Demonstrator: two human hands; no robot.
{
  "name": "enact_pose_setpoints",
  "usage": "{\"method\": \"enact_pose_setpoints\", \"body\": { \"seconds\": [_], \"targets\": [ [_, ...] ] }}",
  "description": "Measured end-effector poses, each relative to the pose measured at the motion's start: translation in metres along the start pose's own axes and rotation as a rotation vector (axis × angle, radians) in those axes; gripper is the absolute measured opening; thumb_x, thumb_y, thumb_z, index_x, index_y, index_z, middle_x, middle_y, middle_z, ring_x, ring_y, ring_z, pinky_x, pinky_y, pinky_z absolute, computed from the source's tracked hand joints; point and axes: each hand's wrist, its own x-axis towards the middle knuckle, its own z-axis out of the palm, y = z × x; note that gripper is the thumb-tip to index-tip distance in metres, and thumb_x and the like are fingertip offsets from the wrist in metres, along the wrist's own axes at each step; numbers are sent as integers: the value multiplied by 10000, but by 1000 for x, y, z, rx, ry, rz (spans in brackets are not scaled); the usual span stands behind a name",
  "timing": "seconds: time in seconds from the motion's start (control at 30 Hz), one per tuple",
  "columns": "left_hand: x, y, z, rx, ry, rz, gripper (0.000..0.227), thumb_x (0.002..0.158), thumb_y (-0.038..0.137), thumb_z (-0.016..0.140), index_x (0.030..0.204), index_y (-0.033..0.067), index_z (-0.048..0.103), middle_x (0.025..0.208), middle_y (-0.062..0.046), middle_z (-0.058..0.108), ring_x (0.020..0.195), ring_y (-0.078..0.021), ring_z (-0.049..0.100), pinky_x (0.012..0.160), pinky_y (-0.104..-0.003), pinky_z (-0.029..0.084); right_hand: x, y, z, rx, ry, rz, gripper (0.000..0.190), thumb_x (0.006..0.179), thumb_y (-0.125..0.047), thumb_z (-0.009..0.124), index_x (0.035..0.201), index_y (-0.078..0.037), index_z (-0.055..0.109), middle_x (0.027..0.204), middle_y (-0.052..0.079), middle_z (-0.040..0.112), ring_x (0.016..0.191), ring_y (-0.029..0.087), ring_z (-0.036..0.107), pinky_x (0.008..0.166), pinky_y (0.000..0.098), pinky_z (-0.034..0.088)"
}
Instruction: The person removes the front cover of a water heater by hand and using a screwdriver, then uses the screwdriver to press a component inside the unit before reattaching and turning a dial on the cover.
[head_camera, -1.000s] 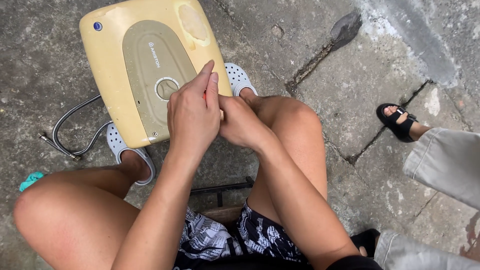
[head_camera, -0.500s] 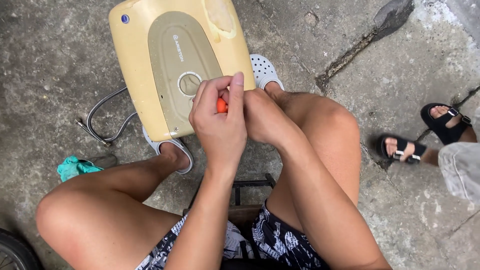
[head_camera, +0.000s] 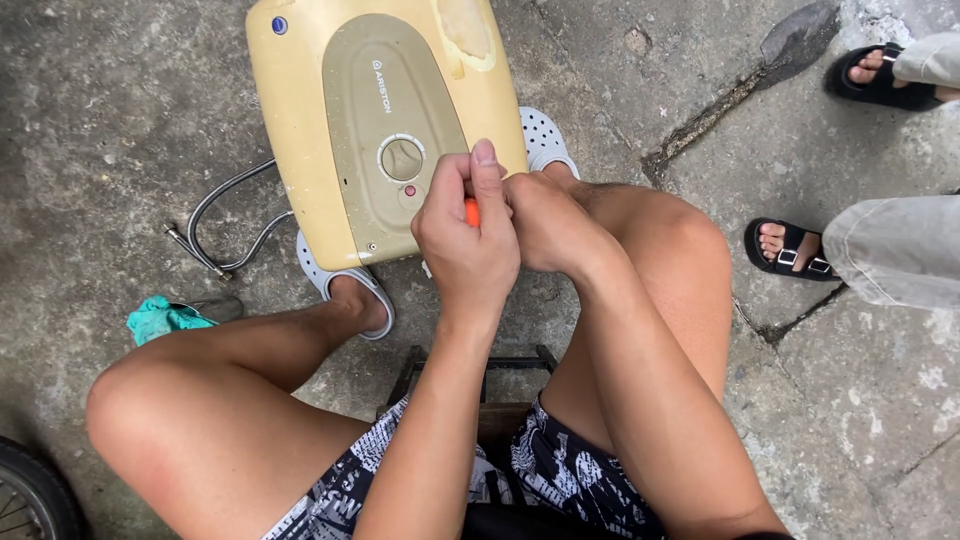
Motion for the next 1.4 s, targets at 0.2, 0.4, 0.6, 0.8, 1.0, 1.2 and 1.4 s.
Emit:
{"method": "enact_pose_setpoints", "body": {
  "seconds": [0.2, 0.4, 0.6, 0.8, 1.0, 1.2, 1.4],
  "targets": [
    [36, 2, -5, -158, -459, 29, 293, 1004, 282, 640, 750, 147, 695, 496, -27, 616, 501, -149, 573, 590, -292, 544, 10, -27, -9, -46, -54, -38, 308, 754, -176, 721, 1031, -46, 760, 954, 233, 744, 1033, 498, 667, 883, 586, 539],
    [-2, 9, 0, -79, -71, -17, 214, 1062, 243, 574, 918, 129, 683, 746, -51, 682, 761, -171, 681, 743, -346, 563, 0, -48, -21, -71, -65, 48, 322, 794, -163, 673, 1075, -19, 740, 1005, 230, 746, 1090, 504, 655, 897, 620, 534],
    [37, -5, -16, -329, -589, -85, 222, 1023, 218, 603, 856, 93, 676, 485, -3, 576, 500, -89, 528, 586, -226, 502, -3, -46, -23, -13, -103, 71, 326, 807, -117, 693, 1080, 58, 725, 1029, 324, 725, 1087, 570, 634, 903, 667, 504],
    [10, -8, -6, -147, -191, -14, 131, 1034, 222, 622, 1005, 106, 675, 677, -61, 667, 697, -155, 654, 674, -315, 553, 5, -34, -19, -64, -76, 81, 283, 787, -184, 703, 1013, -21, 752, 968, 235, 751, 1044, 502, 672, 871, 614, 533],
    [23, -19, -11, -395, -454, -74, 111, 996, 182, 686, 1047, 90, 652, 572, -40, 620, 565, -90, 616, 653, -230, 523, 0, -34, -15, 85, -100, -17, 391, 814, -104, 677, 1157, 83, 683, 1149, 375, 677, 1177, 613, 561, 1000, 681, 445],
    [47, 21, -143, 75, -554, -16, 378, 1052, 204, 595, 1415, 105, 560, 1262, -164, 724, 1291, -408, 606, 1119, -594, 408, -6, -78, -38, 64, -124, 95, 364, 829, -188, 736, 1144, -5, 741, 1132, 263, 743, 1168, 522, 633, 1020, 580, 448],
    [-8, 10, -297, 502, -196, -582, 441, 1049, 340, 482, 1422, 140, 606, 1448, -89, 615, 1401, -250, 494, 1204, -438, 297, -12, -90, -48, 158, -95, 31, 276, 833, -187, 798, 1092, -120, 731, 1114, 117, 750, 1113, 310, 660, 1005, 406, 455]
  ]
}}
